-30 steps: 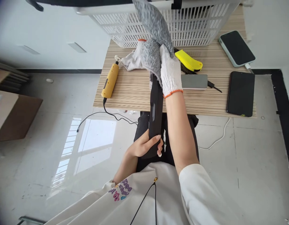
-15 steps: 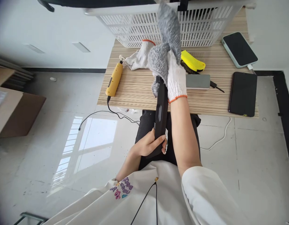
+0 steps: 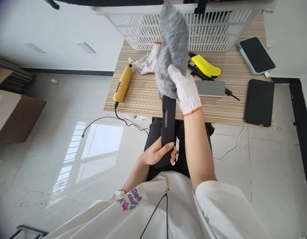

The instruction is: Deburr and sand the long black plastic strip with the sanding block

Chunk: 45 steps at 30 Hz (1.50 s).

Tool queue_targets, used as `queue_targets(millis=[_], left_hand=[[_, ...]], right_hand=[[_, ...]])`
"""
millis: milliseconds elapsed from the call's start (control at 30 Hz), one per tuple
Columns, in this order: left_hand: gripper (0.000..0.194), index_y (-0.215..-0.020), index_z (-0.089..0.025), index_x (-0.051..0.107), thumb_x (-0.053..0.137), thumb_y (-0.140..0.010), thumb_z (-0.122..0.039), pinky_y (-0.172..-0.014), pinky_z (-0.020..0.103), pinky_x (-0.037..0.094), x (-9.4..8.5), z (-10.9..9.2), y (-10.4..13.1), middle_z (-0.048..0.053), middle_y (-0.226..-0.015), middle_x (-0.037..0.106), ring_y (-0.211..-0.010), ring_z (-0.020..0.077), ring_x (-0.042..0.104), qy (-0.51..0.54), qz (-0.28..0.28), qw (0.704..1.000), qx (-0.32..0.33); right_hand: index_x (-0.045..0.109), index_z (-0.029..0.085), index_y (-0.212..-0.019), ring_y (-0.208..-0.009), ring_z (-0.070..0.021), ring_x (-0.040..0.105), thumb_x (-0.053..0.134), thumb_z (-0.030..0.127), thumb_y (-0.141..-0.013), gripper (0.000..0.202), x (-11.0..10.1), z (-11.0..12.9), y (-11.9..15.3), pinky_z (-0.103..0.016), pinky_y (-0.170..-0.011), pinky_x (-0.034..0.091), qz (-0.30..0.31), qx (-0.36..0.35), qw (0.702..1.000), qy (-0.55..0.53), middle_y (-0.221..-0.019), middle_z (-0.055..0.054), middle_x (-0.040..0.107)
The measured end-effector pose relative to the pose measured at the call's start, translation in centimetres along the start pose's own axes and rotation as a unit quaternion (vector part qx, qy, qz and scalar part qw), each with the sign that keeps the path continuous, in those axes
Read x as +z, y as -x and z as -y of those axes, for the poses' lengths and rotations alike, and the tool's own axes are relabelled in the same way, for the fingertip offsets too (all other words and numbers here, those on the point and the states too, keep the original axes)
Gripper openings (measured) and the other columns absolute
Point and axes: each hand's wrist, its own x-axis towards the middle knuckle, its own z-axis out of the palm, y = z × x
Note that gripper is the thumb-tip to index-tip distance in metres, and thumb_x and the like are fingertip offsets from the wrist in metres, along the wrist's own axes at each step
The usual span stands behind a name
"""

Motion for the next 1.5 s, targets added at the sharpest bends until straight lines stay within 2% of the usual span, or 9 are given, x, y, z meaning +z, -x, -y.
queue_targets(millis=[100, 300, 467, 633, 800, 967, 1100, 1300, 1500], left_hand=[[0.046, -0.073, -0.015, 0.052, 0.039, -0.101, -0.048, -0.065, 0.027, 0.051, -0.1, 0.0, 0.1, 0.003, -0.062, 0.061, -0.06, 0.0137, 0.066, 0.024, -0.007, 1.0, -0.005], [0.045, -0.078, -0.015, 0.054, 0.035, -0.101, -0.048, -0.073, 0.029, 0.053, 0.1, 0.1, 0.1, 0.004, -0.066, 0.065, -0.065, 0.0134, 0.066, -0.049, 0.009, 0.999, 0.004], [0.039, -0.077, -0.017, 0.047, 0.043, -0.099, -0.048, -0.06, 0.027, 0.052, 0.0, 0.4, 0.3, -0.001, -0.064, 0.057, -0.057, 0.0118, 0.062, 0.071, -0.049, 0.996, 0.012], [0.037, -0.077, -0.016, 0.048, 0.044, -0.1, -0.045, -0.058, 0.026, 0.052, -0.1, 0.5, 0.3, -0.001, -0.064, 0.056, -0.057, 0.011, 0.062, 0.075, -0.053, 0.996, 0.008], [0.035, -0.078, -0.017, 0.045, 0.046, -0.099, -0.044, -0.056, 0.027, 0.053, -0.1, 0.5, 0.3, -0.002, -0.065, 0.054, -0.055, 0.011, 0.06, 0.139, -0.07, 0.988, 0.02], [0.031, -0.082, -0.019, 0.041, 0.051, -0.097, -0.044, -0.054, 0.028, 0.054, 0.0, 0.5, 0.3, -0.003, -0.069, 0.055, -0.054, 0.0112, 0.061, 0.16, -0.089, 0.983, 0.022], [0.038, -0.074, -0.018, 0.043, 0.048, -0.097, -0.047, -0.052, 0.029, 0.054, -0.1, 0.4, 0.3, -0.004, -0.063, 0.049, -0.05, 0.0111, 0.058, 0.182, -0.091, 0.979, 0.023], [0.036, -0.077, -0.017, 0.046, 0.048, -0.098, -0.046, -0.056, 0.027, 0.053, 0.0, 0.5, 0.1, -0.002, -0.066, 0.054, -0.054, 0.0106, 0.06, 0.13, -0.072, 0.989, 0.016], [0.038, -0.073, -0.016, 0.047, 0.047, -0.099, -0.043, -0.052, 0.027, 0.053, 0.0, 0.5, 0.0, -0.002, -0.063, 0.05, -0.052, 0.0108, 0.059, 0.154, -0.066, 0.985, 0.035]], right_hand=[[0.066, 0.027, -0.103, -0.111, -0.0203, 0.067, 0.069, 0.039, -0.081, 0.026, 0.1, -0.6, 0.9, -0.034, -0.092, 0.058, 0.042, 0.01, 0.998, -0.048, -0.105, -0.001, 0.073], [0.066, 0.028, -0.1, -0.107, -0.0215, 0.067, 0.069, 0.044, -0.081, 0.025, -0.5, -0.8, 0.6, -0.034, -0.086, 0.06, -0.037, 0.017, 0.997, -0.058, -0.094, -0.002, 0.073], [0.068, 0.02, -0.094, -0.095, -0.0187, 0.069, 0.073, 0.031, -0.078, 0.02, -0.1, -0.8, 1.4, -0.035, -0.09, 0.057, 0.112, 0.028, 0.993, -0.041, -0.091, -0.002, 0.072], [0.068, 0.018, -0.096, -0.101, -0.0189, 0.068, 0.063, 0.032, -0.085, 0.019, 0.3, -1.0, 1.5, -0.036, -0.094, 0.054, 0.046, 0.012, 0.999, 0.001, -0.091, -0.002, 0.071], [0.064, 0.024, -0.114, -0.102, -0.0175, 0.068, 0.071, 0.023, -0.078, 0.037, 0.5, -0.9, 2.4, -0.033, -0.095, 0.054, 0.178, 0.028, 0.983, -0.022, -0.105, 0.0, 0.072], [0.066, 0.022, -0.108, -0.102, -0.0172, 0.067, 0.064, 0.032, -0.085, 0.026, 1.2, -1.1, 3.2, -0.035, -0.098, 0.053, 0.105, 0.002, 0.994, -0.008, -0.104, -0.001, 0.072], [0.066, 0.021, -0.107, -0.096, -0.0182, 0.067, 0.071, 0.028, -0.077, 0.03, 1.3, -1.3, 4.3, -0.035, -0.092, 0.055, 0.153, 0.045, 0.987, 0.012, -0.098, -0.002, 0.072], [0.066, 0.018, -0.086, -0.086, -0.0199, 0.066, 0.059, 0.048, -0.086, 0.031, 1.1, -0.8, 5.1, -0.033, -0.079, 0.056, 0.015, 0.057, 0.995, 0.083, -0.075, -0.003, 0.065], [0.066, 0.018, -0.097, -0.091, -0.0204, 0.068, 0.07, 0.039, -0.078, 0.028, 1.0, -0.4, 5.2, -0.034, -0.083, 0.057, 0.104, 0.093, 0.99, 0.008, -0.084, -0.003, 0.069]])
